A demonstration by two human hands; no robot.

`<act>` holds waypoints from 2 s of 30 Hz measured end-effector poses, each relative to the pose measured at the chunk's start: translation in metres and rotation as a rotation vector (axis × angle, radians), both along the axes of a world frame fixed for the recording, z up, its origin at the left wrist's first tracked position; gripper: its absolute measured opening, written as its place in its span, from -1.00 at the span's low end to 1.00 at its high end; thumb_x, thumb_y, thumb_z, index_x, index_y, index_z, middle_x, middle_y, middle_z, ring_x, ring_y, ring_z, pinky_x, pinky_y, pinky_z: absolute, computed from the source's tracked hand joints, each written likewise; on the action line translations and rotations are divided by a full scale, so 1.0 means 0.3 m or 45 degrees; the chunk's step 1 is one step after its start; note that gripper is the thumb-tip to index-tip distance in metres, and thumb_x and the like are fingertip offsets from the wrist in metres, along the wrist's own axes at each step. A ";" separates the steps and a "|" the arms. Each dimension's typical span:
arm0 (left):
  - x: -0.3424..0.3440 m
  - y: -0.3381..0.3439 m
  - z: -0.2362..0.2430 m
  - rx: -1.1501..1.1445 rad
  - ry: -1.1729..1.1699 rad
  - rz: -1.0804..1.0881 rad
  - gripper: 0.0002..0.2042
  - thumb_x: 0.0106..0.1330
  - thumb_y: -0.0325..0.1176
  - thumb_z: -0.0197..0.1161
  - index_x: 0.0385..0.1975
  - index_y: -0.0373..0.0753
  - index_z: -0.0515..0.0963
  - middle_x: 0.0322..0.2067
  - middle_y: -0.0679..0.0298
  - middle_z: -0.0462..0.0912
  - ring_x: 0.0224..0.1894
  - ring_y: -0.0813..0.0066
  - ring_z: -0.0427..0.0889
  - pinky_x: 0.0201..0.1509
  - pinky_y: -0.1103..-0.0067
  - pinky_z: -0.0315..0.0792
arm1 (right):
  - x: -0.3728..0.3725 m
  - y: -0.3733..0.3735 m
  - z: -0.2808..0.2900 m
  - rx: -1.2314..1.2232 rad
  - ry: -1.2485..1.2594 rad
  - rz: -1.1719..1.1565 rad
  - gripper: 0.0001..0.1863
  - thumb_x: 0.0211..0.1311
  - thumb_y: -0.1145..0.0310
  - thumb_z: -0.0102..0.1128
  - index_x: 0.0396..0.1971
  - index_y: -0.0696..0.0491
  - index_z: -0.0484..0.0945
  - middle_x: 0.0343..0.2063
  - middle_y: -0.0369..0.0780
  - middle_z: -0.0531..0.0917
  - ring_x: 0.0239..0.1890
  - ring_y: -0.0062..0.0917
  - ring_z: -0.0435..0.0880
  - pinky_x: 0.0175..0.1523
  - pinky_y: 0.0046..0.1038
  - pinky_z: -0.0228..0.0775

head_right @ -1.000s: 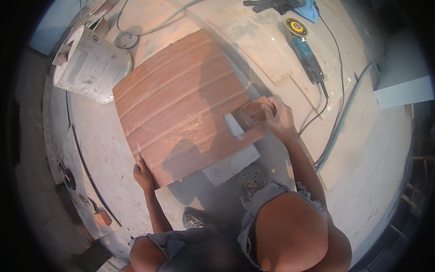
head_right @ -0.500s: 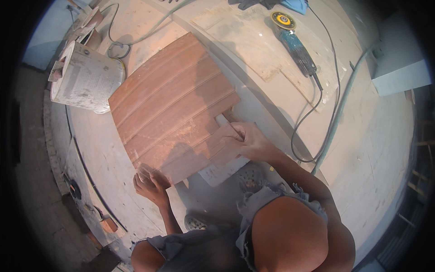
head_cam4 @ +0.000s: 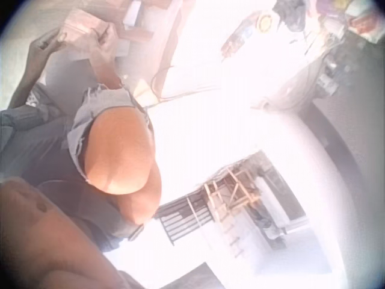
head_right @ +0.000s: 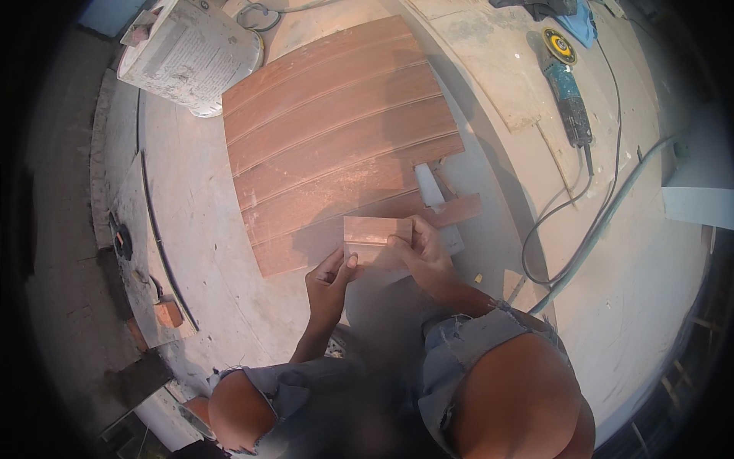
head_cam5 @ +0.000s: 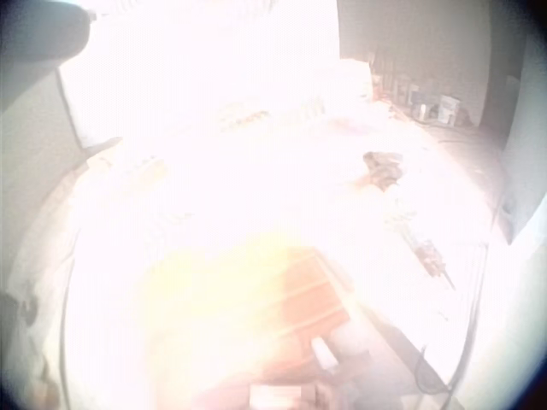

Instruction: The person uses an angle grinder to grind the surface of a terracotta-colored tile. They hold the tile steady with one hand while operating the grinder with the other, moving the tool across the surface to create a textured finish.

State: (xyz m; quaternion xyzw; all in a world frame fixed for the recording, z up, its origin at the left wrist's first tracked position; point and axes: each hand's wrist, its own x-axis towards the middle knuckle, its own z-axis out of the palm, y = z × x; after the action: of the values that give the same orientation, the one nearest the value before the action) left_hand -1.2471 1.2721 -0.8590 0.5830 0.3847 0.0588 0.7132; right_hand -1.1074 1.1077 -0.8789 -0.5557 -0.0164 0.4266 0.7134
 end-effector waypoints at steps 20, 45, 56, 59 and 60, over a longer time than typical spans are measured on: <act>-0.064 0.032 -0.040 0.801 -0.475 -0.277 -0.42 0.53 -0.27 0.45 0.43 -0.46 0.52 0.45 -0.14 0.54 0.49 0.04 0.55 0.47 0.30 0.50 | 0.039 -0.001 0.056 -0.076 0.226 0.170 -0.60 0.57 0.36 0.32 0.28 0.13 0.48 0.07 -0.17 0.76 -0.06 -0.52 0.85 -0.30 -0.45 0.81; -0.240 0.491 -0.171 1.059 0.449 0.179 -0.35 0.69 -0.17 0.23 0.59 -0.45 0.27 0.51 -0.24 0.42 0.49 -0.12 0.49 0.52 0.21 0.42 | -0.152 -0.535 -0.238 -0.359 0.378 -1.127 -0.54 0.66 0.19 0.24 0.40 -0.03 0.41 0.26 -0.20 0.61 0.20 -0.45 0.70 0.21 -0.26 0.75; -0.131 0.551 -0.211 1.265 0.529 0.207 -0.33 0.69 0.07 0.15 0.42 -0.50 0.45 0.21 -0.33 0.69 0.23 -0.13 0.72 0.33 0.25 0.52 | 0.105 -0.493 -0.350 -0.555 0.302 -0.776 -0.47 0.66 0.08 0.24 0.15 0.33 0.47 0.02 0.03 0.70 -0.07 -0.36 0.85 0.05 -0.36 0.82; -0.130 0.558 -0.233 1.388 0.547 0.211 -0.33 0.69 0.11 0.12 0.38 -0.49 0.47 0.13 -0.34 0.72 0.17 -0.17 0.74 0.26 0.23 0.54 | 0.142 -0.537 -0.310 -0.897 0.182 -0.442 -0.42 0.64 -0.02 0.24 -0.08 0.36 0.63 -0.28 0.03 0.81 -0.36 -0.35 0.88 -0.15 -0.39 0.81; -0.131 0.556 -0.233 1.341 0.590 0.224 -0.32 0.70 0.12 0.11 0.37 -0.49 0.48 0.10 -0.33 0.72 0.14 -0.18 0.74 0.23 0.23 0.55 | 0.141 -0.530 -0.300 -0.983 0.143 -0.418 -0.40 0.63 -0.04 0.24 -0.15 0.37 0.66 -0.38 0.00 0.81 -0.44 -0.35 0.86 -0.21 -0.40 0.80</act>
State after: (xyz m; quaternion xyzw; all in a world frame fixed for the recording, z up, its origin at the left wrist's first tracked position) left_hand -1.2865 1.4390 -0.9289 0.8226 0.4966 0.1723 0.2166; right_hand -1.0651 0.9488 -0.9690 -0.7533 0.2722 0.3117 0.5112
